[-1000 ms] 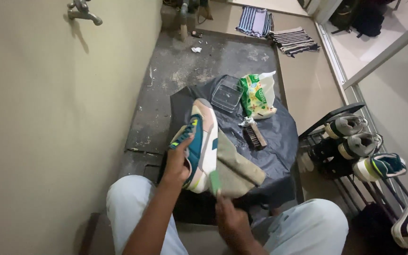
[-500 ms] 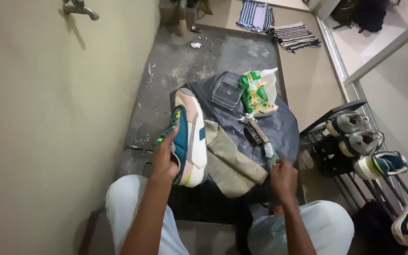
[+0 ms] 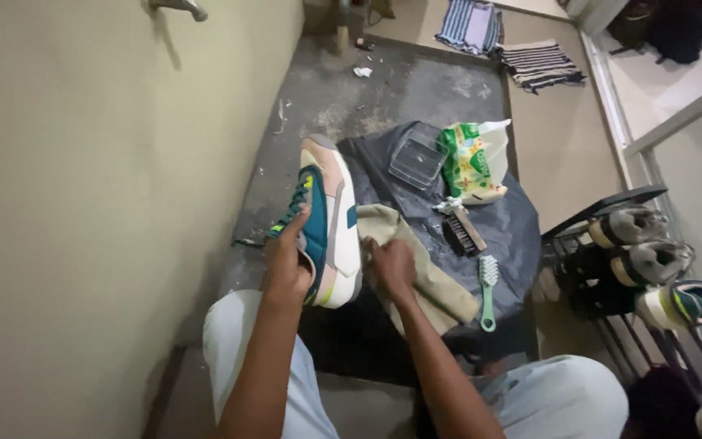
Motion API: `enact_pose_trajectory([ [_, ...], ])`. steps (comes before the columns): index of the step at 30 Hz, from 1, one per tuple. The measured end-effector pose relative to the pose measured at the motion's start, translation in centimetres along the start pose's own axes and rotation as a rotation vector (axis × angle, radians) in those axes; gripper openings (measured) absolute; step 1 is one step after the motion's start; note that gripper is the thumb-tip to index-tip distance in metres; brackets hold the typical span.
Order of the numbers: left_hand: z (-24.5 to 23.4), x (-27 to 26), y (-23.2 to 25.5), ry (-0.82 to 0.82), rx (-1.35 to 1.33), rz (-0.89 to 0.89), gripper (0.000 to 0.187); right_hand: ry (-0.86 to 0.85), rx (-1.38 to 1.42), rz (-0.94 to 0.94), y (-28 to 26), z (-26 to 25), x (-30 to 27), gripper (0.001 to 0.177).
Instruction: The person cleans a teal and white sneaker using a cloth and a green brush. They wipe the upper and sides, then flip the shoe to scrub the sole with the brush and a wipe.
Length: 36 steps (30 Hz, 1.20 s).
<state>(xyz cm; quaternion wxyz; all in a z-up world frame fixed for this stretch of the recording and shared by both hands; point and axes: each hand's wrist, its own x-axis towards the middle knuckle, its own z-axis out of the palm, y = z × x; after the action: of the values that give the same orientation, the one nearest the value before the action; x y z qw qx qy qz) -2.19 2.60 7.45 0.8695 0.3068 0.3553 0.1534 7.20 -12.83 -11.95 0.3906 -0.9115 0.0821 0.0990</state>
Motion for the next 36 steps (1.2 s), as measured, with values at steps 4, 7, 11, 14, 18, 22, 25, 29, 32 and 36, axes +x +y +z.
enact_pose_trajectory([
  [4, -1.6, 3.6, -0.8, -0.012, -0.042, -0.014, 0.074, 0.105, 0.135, -0.100, -0.5, 0.7, 0.5, 0.023],
  [7, -1.8, 2.2, -0.7, -0.018, -0.041, -0.043, 0.079, 0.180, 0.436, -0.324, 0.5, -0.3, 0.0, 0.017],
  [11, -1.7, 1.3, -0.6, -0.016, -0.016, -0.057, 0.082, 0.174, 1.056, -0.318, -1.8, -3.6, -2.0, 0.010],
  [14, -1.9, 2.0, -2.3, -0.024, 0.022, -0.055, 0.077, 0.151, 0.919, -0.480, -0.9, -4.0, -2.2, 0.010],
  [18, -2.0, 4.0, -5.0, -0.090, 0.053, -0.029, 0.072, 0.099, 0.589, -0.719, -6.0, -4.4, -6.6, 0.021],
  [22, -1.6, 3.1, -4.6, -0.120, 0.080, -0.062, 0.067, 0.230, 0.401, -0.774, -4.2, -3.1, -4.3, 0.040],
  [25, -2.7, 4.3, -5.9, -0.114, 0.099, -0.073, 0.069, 0.202, 0.214, -0.916, -3.7, -3.5, -5.1, 0.040],
  [29, -3.1, 4.5, -6.3, -0.083, 0.109, -0.071, 0.066, 0.170, 0.152, -0.919, -2.9, -3.4, -6.0, 0.038],
  [32, -2.5, 4.2, -6.0, -0.059, 0.061, -0.083, 0.064, 0.156, 0.121, -0.964, -1.7, -3.1, -7.6, 0.038],
  [36, -3.1, 6.1, -7.0, -0.101, 0.021, -0.089, 0.060, 0.200, 0.033, -1.031, 1.8, -1.5, -8.7, 0.040],
])
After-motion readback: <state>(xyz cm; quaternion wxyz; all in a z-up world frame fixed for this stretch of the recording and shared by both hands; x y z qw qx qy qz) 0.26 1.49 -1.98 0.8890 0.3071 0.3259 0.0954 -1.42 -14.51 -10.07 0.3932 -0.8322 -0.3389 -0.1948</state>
